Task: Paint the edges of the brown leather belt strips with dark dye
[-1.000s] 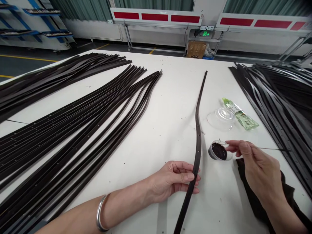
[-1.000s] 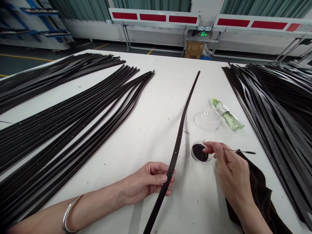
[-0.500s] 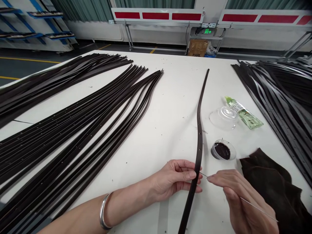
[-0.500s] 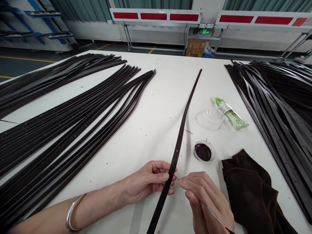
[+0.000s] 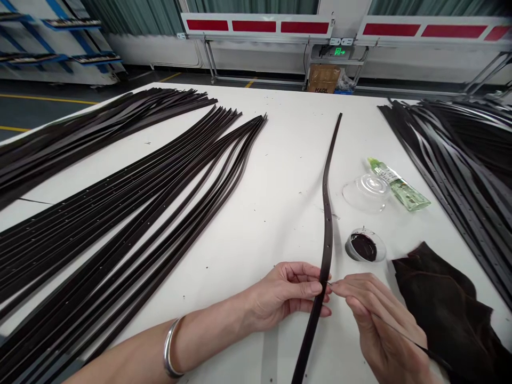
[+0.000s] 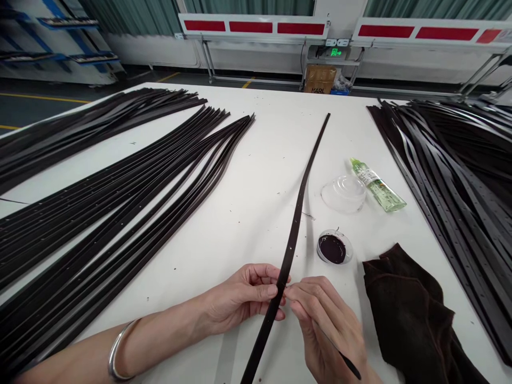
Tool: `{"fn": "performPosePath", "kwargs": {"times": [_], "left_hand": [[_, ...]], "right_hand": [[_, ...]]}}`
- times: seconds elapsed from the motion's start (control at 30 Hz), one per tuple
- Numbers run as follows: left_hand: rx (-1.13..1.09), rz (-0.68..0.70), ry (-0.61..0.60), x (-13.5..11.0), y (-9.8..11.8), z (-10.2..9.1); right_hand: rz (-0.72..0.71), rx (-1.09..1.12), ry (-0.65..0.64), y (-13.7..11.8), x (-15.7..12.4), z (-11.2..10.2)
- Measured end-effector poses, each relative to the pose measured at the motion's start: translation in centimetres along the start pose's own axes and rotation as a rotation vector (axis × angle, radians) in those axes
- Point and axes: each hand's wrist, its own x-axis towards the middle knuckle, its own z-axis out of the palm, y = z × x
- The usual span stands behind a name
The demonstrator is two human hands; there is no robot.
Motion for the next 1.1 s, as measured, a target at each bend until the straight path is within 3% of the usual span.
{"fn": "performPosePath", "kwargs": {"times": [0.27, 0.47, 0.53, 0.6, 0.7, 0.77, 1.1], "left_hand": [[0.003, -0.008, 0.023, -0.03, 0.04, 0.08], [0.017, -0.006, 0.027, 0.04, 0.02, 0.01], [0.031, -0.004, 0.025, 0.04, 0.05, 0.05], [0.044, -0.007, 0.020, 0.03, 0.08, 0.11], [0.051, -0.019, 0.031, 0.03, 0.13, 0.20], [0.059, -0.024, 0.044, 0.02, 0.16, 0.26], [0.095, -0.014, 0.020, 0.05, 0.19, 0.19]], "right_hand": [[-0.005, 0.022, 0.084, 0.08, 0.21, -0.36], [0.017, 0.030, 0.047, 0.12, -0.12, -0.05], [0.116, 0.049, 0.023, 0.01, -0.13, -0.17], [0.301, 0.066, 0.007, -0.11, -0.07, -0.36], [0.557, 0.052, 0.098, -0.29, -0.06, -0.55], [0.618, 0.052, 0.166, -0.44, -0.14, -0.51], [0.442, 0.116, 0.054, 0.03, -0.43, -0.27]]}}
